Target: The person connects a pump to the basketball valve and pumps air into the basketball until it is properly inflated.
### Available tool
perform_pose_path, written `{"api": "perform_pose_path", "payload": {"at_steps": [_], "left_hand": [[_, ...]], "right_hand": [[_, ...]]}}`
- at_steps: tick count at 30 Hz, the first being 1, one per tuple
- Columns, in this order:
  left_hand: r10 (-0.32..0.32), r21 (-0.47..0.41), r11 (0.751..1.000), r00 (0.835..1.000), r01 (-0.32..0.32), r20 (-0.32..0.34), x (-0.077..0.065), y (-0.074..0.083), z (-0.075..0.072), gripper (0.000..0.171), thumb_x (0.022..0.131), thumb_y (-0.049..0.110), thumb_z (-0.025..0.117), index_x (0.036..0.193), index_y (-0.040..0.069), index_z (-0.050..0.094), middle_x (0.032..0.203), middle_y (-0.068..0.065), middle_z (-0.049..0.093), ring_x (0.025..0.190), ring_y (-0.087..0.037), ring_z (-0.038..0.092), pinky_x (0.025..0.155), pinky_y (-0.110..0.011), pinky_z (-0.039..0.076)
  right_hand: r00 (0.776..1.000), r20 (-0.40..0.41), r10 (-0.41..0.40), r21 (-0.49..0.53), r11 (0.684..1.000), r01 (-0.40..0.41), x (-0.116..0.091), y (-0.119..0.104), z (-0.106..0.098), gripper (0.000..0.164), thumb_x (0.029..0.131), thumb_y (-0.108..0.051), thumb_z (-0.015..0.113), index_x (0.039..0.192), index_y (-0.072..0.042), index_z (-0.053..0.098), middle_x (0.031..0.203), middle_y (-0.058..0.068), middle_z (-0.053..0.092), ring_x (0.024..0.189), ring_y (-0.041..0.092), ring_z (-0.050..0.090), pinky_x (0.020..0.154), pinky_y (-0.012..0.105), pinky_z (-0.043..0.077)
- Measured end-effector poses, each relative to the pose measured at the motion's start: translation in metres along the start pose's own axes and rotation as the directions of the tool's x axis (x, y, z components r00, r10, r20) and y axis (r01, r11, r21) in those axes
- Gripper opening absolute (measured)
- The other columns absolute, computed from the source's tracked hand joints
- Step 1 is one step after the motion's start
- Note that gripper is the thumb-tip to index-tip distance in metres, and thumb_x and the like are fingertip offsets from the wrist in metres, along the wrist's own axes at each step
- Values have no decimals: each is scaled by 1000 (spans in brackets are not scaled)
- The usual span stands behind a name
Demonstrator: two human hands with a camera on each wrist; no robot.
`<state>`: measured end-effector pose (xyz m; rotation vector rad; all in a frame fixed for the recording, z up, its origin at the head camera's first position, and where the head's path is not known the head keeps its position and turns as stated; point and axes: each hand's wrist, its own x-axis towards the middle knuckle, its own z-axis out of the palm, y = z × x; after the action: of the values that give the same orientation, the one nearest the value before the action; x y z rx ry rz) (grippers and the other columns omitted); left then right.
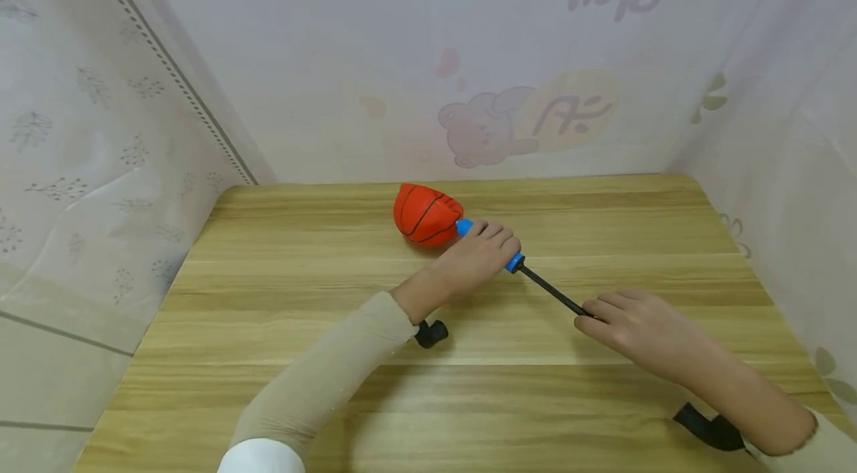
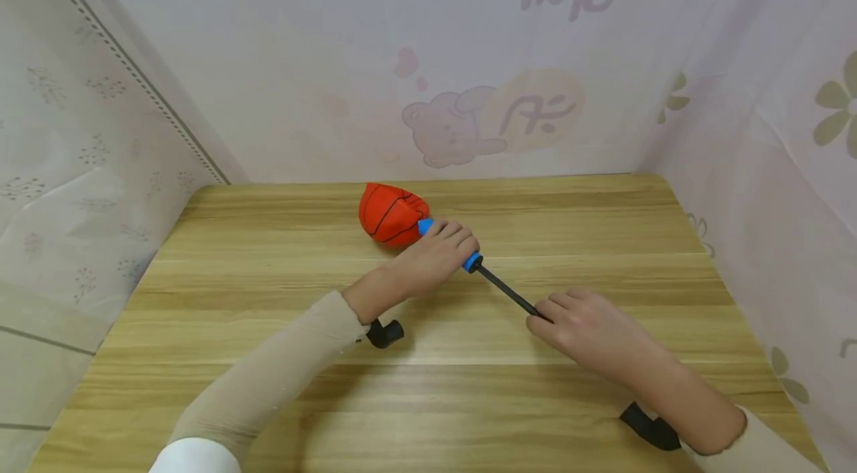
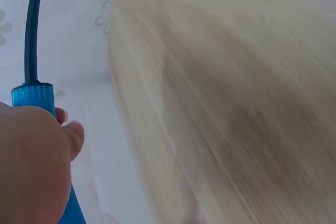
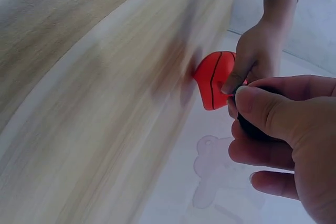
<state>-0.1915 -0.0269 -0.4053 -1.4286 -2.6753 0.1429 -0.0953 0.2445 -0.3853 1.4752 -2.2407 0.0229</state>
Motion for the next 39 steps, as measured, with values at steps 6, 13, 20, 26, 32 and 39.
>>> {"api": "perform_pose_path", "payload": {"at_steps": [6, 13, 20, 26, 32, 39], "left_hand": [[-22, 41, 999, 1000, 22, 11, 3, 4, 1, 18, 106, 11, 53, 124, 12, 53, 126, -2, 55, 123, -21, 45, 109, -38, 35], [-22, 61, 998, 1000, 21, 5, 5, 5, 2, 19, 106, 14, 53, 125, 12, 53, 126, -1, 54, 122, -21, 45, 110, -38, 35], [-24, 43, 999, 1000, 24, 11, 5, 7, 0, 21, 105, 11, 55, 126, 13, 53, 129, -1, 54, 123, -20, 45, 109, -38, 34], [-18, 36, 999, 1000, 18, 4, 3, 4, -1, 16, 106, 12, 54, 122, 14, 54, 125, 0, 55, 121, -20, 45, 109, -36, 35], [-6, 21, 1000, 1000, 6, 8, 3, 3, 0, 17, 105, 10, 54, 122, 13, 54, 126, -1, 55, 121, -20, 46, 110, -35, 35], [-7, 8, 1000, 1000, 6, 15, 0, 1, -1, 20, 104, 6, 55, 123, 13, 53, 126, -1, 55, 122, -21, 46, 112, -37, 34]], "right_hand": [[999, 50, 17, 37, 999, -19, 15, 9, 12, 9, 96, -3, 61, 93, -5, 69, 86, 6, 68, 70, 18, 63, 57, 30, 53], [1000, 14, -19, 17, 1000, 19, 40, 21, 28, 4, 93, -1, 65, 90, -4, 66, 82, 5, 65, 64, 15, 55, 55, 24, 46], [1000, -4, -1, 31, 1000, 1, 53, 27, 40, 19, 77, 2, 80, 88, -5, 66, 78, 2, 60, 62, 12, 48, 54, 22, 39], [1000, -4, -4, 50, 999, 4, 47, 24, 37, 13, 82, 2, 73, 92, -4, 67, 82, 3, 63, 63, 13, 51, 54, 23, 42], [999, -32, -8, 75, 997, 10, 25, 13, 21, 27, 108, -8, 45, 93, -6, 68, 84, 4, 65, 65, 15, 57, 55, 26, 49], [1000, -20, 14, 102, 995, -12, 1, 4, 7, 60, 112, -21, 11, 92, -10, 67, 85, 1, 66, 68, 15, 59, 57, 28, 51]]}}
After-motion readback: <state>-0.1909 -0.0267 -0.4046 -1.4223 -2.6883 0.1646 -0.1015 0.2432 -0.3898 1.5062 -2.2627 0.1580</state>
